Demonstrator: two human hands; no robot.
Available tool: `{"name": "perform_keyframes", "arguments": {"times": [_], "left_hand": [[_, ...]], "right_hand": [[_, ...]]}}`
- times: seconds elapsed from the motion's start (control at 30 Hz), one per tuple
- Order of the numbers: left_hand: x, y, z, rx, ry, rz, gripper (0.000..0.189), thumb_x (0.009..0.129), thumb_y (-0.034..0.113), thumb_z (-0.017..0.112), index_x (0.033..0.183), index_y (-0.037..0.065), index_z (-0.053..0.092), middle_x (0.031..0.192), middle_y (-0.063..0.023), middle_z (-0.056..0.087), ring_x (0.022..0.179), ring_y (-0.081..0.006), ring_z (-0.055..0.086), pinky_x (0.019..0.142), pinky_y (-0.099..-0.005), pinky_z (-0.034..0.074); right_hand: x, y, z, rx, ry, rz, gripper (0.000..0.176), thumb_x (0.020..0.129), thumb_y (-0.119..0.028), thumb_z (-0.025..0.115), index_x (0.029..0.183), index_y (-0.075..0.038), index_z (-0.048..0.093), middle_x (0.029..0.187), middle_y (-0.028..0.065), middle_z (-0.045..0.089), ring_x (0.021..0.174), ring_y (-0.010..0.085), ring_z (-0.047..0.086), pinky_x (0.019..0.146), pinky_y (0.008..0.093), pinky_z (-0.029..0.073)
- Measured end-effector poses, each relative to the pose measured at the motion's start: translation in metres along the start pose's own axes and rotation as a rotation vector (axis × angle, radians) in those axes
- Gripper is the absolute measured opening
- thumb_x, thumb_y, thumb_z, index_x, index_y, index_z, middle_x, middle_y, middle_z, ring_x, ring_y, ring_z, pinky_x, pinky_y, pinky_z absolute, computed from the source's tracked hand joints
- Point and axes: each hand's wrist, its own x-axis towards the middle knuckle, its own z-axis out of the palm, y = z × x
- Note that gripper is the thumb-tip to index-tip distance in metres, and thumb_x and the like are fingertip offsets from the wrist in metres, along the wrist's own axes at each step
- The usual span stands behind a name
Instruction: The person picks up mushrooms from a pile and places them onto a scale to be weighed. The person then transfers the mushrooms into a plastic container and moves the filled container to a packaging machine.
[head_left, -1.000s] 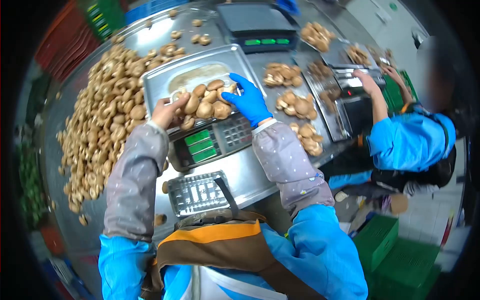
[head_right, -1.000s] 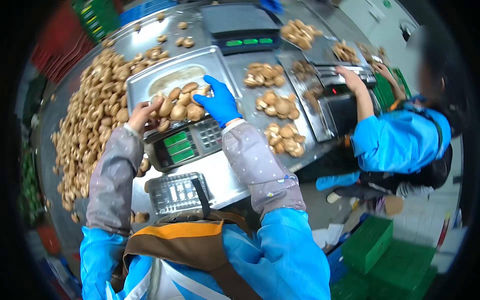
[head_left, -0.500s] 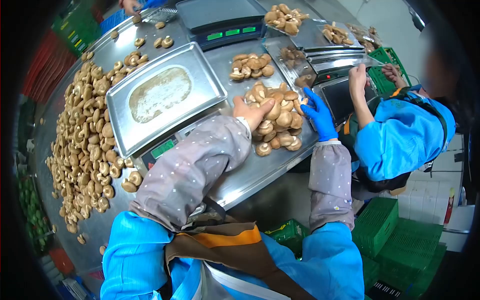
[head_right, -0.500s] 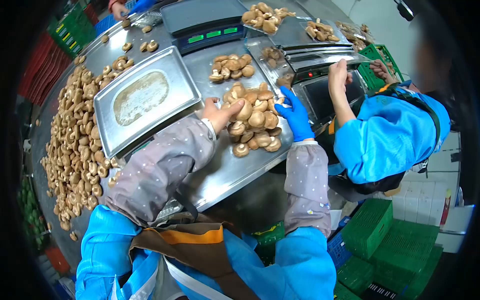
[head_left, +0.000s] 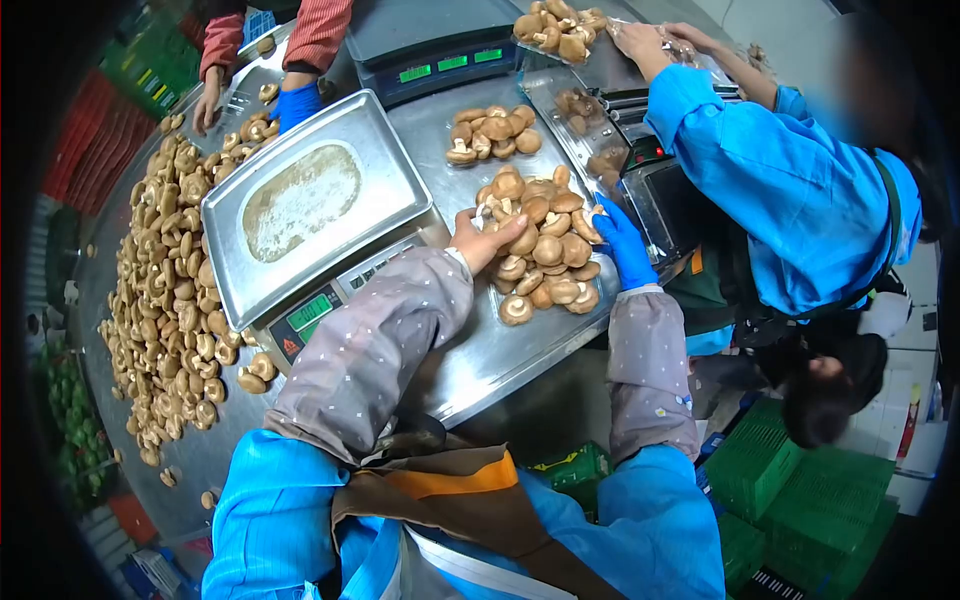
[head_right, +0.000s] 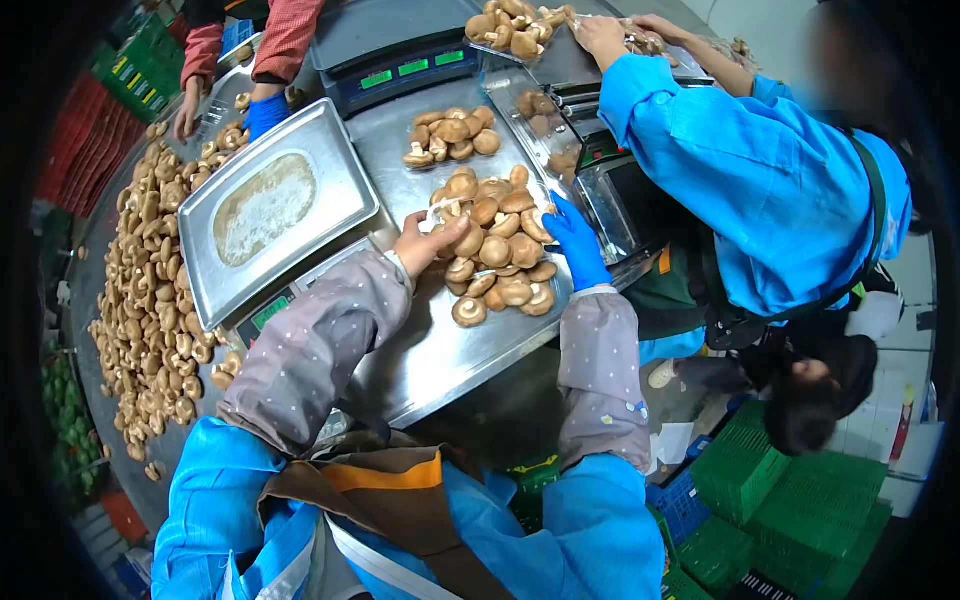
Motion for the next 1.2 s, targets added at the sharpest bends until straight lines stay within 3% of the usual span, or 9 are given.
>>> {"name": "perform_keyframes", "arguments": {"times": [0.1, 0.23, 0.37, 0.5, 0.57, 0.73, 0.83, 1.0, 1.2], "left_hand": [[0.010, -0.013, -0.001, -0.085, -0.004, -0.010, 0.105, 0.068, 0.047, 0.081, 0.135, -0.007, 0.021, 0.104, -0.0217, 0.059, 0.085, -0.0273, 0.063, 0.072, -0.0352, 0.053], [-0.002, -0.002, 0.009, 0.044, 0.079, 0.151, 0.098, 0.069, 0.041, 0.082, 0.131, -0.008, 0.024, 0.099, -0.0196, 0.059, 0.080, -0.0236, 0.063, 0.065, -0.0290, 0.052], [0.022, -0.020, 0.025, 0.034, 0.113, 0.148, 0.100, 0.068, 0.042, 0.082, 0.131, -0.008, 0.021, 0.101, -0.0225, 0.059, 0.084, -0.0240, 0.063, 0.070, -0.0308, 0.053], [0.000, -0.003, 0.019, -0.168, -0.019, -0.062, 0.112, 0.064, 0.042, 0.084, 0.138, -0.006, 0.017, 0.123, -0.0249, 0.052, 0.110, -0.0327, 0.055, 0.099, -0.0375, 0.042], [-0.032, 0.026, 0.011, -0.352, -0.141, -0.139, 0.109, 0.073, 0.037, 0.080, 0.142, 0.004, 0.001, 0.119, -0.0238, 0.054, 0.109, -0.0331, 0.056, 0.094, -0.0419, 0.046], [-0.005, 0.011, 0.009, -0.180, -0.130, -0.174, 0.097, 0.074, 0.037, 0.079, 0.140, 0.007, 0.014, 0.106, -0.0134, 0.058, 0.079, -0.0219, 0.058, 0.077, -0.0428, 0.047], [0.003, -0.010, 0.003, -0.124, -0.043, -0.104, 0.094, 0.070, 0.040, 0.081, 0.139, 0.007, 0.025, 0.105, -0.0132, 0.057, 0.076, -0.0204, 0.056, 0.068, -0.0357, 0.048], [-0.020, 0.008, 0.004, -0.073, -0.020, -0.084, 0.089, 0.075, 0.036, 0.079, 0.138, 0.005, 0.024, 0.106, -0.0132, 0.054, 0.084, -0.0196, 0.049, 0.074, -0.0410, 0.045], [-0.025, 0.009, 0.005, 0.196, 0.098, 0.135, 0.104, 0.064, 0.045, 0.083, 0.139, 0.002, 0.024, 0.127, -0.0248, 0.046, 0.111, -0.0352, 0.053, 0.091, -0.0404, 0.045]], "right_hand": [[0.004, 0.010, 0.001, 0.042, 0.026, -0.014, 0.057, 0.088, -0.027, 0.065, 0.136, -0.004, 0.045, 0.128, 0.0090, 0.051, 0.114, 0.0159, 0.050, 0.089, 0.0287, 0.046], [0.004, 0.006, 0.000, 0.049, 0.033, -0.182, 0.049, 0.089, -0.024, 0.063, 0.131, -0.002, 0.051, 0.122, 0.0065, 0.056, 0.110, 0.0132, 0.051, 0.092, 0.0268, 0.043], [0.027, 0.026, -0.014, 0.141, 0.016, -0.137, 0.046, 0.089, -0.022, 0.062, 0.130, -0.003, 0.052, 0.118, 0.0037, 0.058, 0.107, 0.0123, 0.053, 0.092, 0.0260, 0.042], [0.054, 0.062, -0.026, 0.245, 0.020, -0.019, 0.044, 0.091, -0.029, 0.060, 0.128, -0.007, 0.054, 0.114, 0.0034, 0.059, 0.101, 0.0132, 0.055, 0.084, 0.0295, 0.048], [0.049, 0.056, -0.018, 0.254, 0.083, -0.012, 0.043, 0.092, -0.030, 0.058, 0.127, -0.005, 0.054, 0.115, 0.0053, 0.058, 0.102, 0.0140, 0.055, 0.084, 0.0303, 0.048], [-0.004, 0.016, 0.001, 0.193, 0.224, -0.036, 0.042, 0.095, -0.031, 0.052, 0.126, -0.002, 0.053, 0.118, 0.0099, 0.057, 0.106, 0.0160, 0.054, 0.086, 0.0324, 0.048], [0.007, 0.085, -0.014, -0.181, 0.447, -0.330, 0.036, 0.095, -0.013, 0.051, 0.129, -0.002, 0.050, 0.120, 0.0071, 0.057, 0.112, 0.0184, 0.051, 0.097, 0.0311, 0.039], [-0.113, 0.026, 0.042, -0.221, 0.604, -0.482, 0.055, 0.077, -0.006, 0.072, 0.128, -0.011, 0.054, 0.110, 0.0024, 0.053, 0.095, 0.0152, 0.051, 0.081, 0.0277, 0.044], [-0.136, -0.008, 0.069, -0.542, 0.339, -0.496, 0.071, 0.068, -0.011, 0.077, 0.133, -0.020, 0.050, 0.111, 0.0110, 0.053, 0.103, 0.0292, 0.054, 0.087, 0.0371, 0.046]]}}
